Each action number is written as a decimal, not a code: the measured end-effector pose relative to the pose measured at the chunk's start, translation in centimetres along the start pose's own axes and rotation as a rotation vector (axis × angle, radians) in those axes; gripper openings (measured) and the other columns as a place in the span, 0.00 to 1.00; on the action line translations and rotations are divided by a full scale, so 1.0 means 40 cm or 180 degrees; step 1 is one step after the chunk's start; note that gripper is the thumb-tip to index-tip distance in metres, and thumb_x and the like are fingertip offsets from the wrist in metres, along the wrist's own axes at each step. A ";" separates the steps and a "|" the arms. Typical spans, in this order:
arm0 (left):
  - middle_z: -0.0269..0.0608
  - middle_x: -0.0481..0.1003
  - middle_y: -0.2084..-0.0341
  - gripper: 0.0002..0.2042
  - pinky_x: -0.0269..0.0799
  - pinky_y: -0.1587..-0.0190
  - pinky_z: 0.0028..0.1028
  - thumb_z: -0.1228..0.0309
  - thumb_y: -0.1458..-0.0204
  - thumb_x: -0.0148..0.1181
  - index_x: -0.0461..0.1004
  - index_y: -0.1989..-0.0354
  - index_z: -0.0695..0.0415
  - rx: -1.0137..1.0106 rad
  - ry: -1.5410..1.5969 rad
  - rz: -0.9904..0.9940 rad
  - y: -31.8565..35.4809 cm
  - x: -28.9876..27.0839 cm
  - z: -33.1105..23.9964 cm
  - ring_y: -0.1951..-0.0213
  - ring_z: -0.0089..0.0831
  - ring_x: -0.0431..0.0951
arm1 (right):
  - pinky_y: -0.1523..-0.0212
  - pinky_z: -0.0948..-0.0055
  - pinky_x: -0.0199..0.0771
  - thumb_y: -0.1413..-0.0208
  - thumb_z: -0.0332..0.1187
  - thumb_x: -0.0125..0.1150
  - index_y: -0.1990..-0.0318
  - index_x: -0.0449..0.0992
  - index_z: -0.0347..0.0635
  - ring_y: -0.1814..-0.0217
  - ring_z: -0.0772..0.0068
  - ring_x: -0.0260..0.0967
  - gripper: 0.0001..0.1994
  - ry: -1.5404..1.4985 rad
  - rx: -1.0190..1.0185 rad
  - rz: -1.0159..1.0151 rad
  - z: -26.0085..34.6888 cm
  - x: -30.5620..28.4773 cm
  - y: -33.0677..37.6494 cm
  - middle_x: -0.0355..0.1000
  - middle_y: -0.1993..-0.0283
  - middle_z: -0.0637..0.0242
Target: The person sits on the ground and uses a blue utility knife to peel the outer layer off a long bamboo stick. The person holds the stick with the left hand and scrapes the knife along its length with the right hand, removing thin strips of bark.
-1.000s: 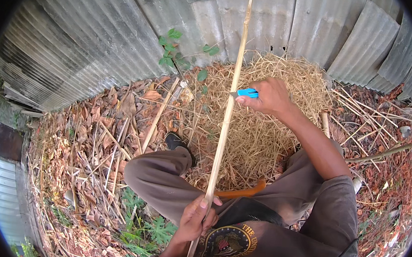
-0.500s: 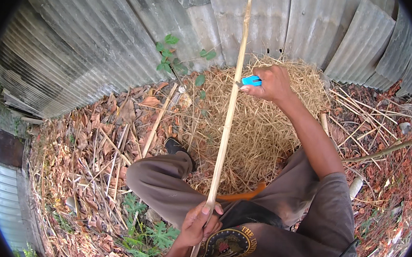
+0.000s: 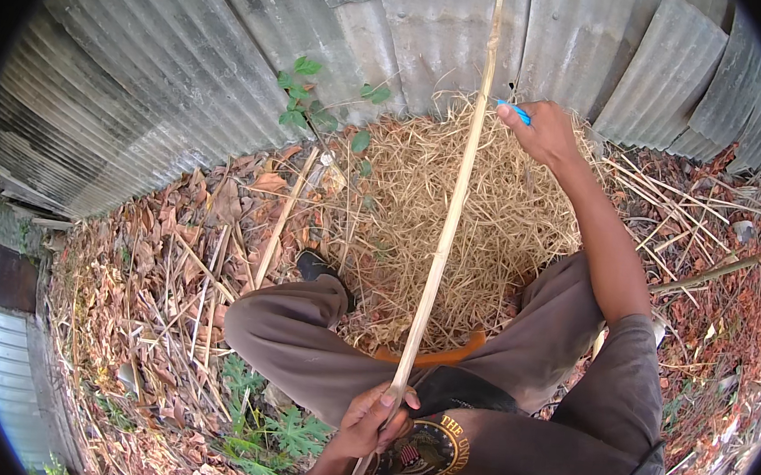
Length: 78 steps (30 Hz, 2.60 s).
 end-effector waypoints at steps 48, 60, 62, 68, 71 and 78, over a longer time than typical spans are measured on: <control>0.45 0.66 0.90 0.09 0.65 0.80 0.34 0.67 0.38 0.46 0.69 0.62 0.60 0.0568 -0.4145 -0.1510 0.062 -0.118 -0.106 0.89 0.41 0.68 | 0.81 0.62 0.71 0.53 0.76 0.40 0.81 0.78 0.42 0.82 0.63 0.72 0.41 0.1511 -0.0020 0.0029 -0.023 0.087 -0.013 0.70 0.87 0.63; 0.29 0.55 0.94 0.17 0.50 0.83 0.20 0.58 0.35 0.38 0.66 0.59 0.61 0.0356 -0.0186 -0.0473 -0.041 -0.083 -0.054 0.93 0.18 0.51 | 0.78 0.59 0.67 0.51 0.71 0.46 0.85 0.74 0.43 0.82 0.57 0.69 0.36 0.0273 -0.1090 0.0719 0.269 0.202 0.171 0.66 0.88 0.60; 0.28 0.55 0.94 0.18 0.50 0.84 0.20 0.57 0.35 0.38 0.65 0.59 0.61 0.0319 -0.0443 -0.0374 -0.039 -0.060 -0.053 0.93 0.18 0.50 | 0.81 0.61 0.66 0.53 0.76 0.41 0.87 0.72 0.45 0.85 0.62 0.67 0.39 0.0082 -0.0537 0.0461 0.185 0.173 0.102 0.62 0.91 0.65; 0.27 0.54 0.93 0.16 0.49 0.84 0.18 0.58 0.34 0.35 0.63 0.58 0.59 0.0306 -0.0141 -0.0238 -0.027 -0.051 -0.056 0.93 0.17 0.50 | 0.84 0.62 0.65 0.57 0.78 0.41 0.88 0.72 0.45 0.86 0.61 0.67 0.41 0.0156 -0.1012 0.0598 0.258 0.187 0.144 0.60 0.93 0.64; 0.26 0.54 0.93 0.16 0.49 0.83 0.18 0.58 0.34 0.34 0.62 0.58 0.58 0.0268 0.0587 -0.0031 -0.020 -0.030 -0.045 0.92 0.16 0.51 | 0.84 0.62 0.64 0.57 0.78 0.41 0.88 0.72 0.45 0.86 0.61 0.67 0.41 0.0120 -0.1387 0.0289 0.289 0.168 0.154 0.61 0.92 0.64; 0.26 0.53 0.93 0.17 0.49 0.82 0.18 0.56 0.34 0.33 0.61 0.58 0.58 0.0097 0.0656 0.0234 -0.003 0.022 -0.033 0.92 0.16 0.51 | 0.81 0.59 0.66 0.57 0.79 0.39 0.87 0.73 0.45 0.84 0.62 0.68 0.42 0.0105 -0.0275 -0.0202 0.124 0.079 0.009 0.64 0.90 0.63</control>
Point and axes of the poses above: each hand's wrist, its own y-axis away from the middle knuckle, its own x-axis out of the palm, z = x × y, the point moved 10 cm from there along -y, towards the middle knuckle
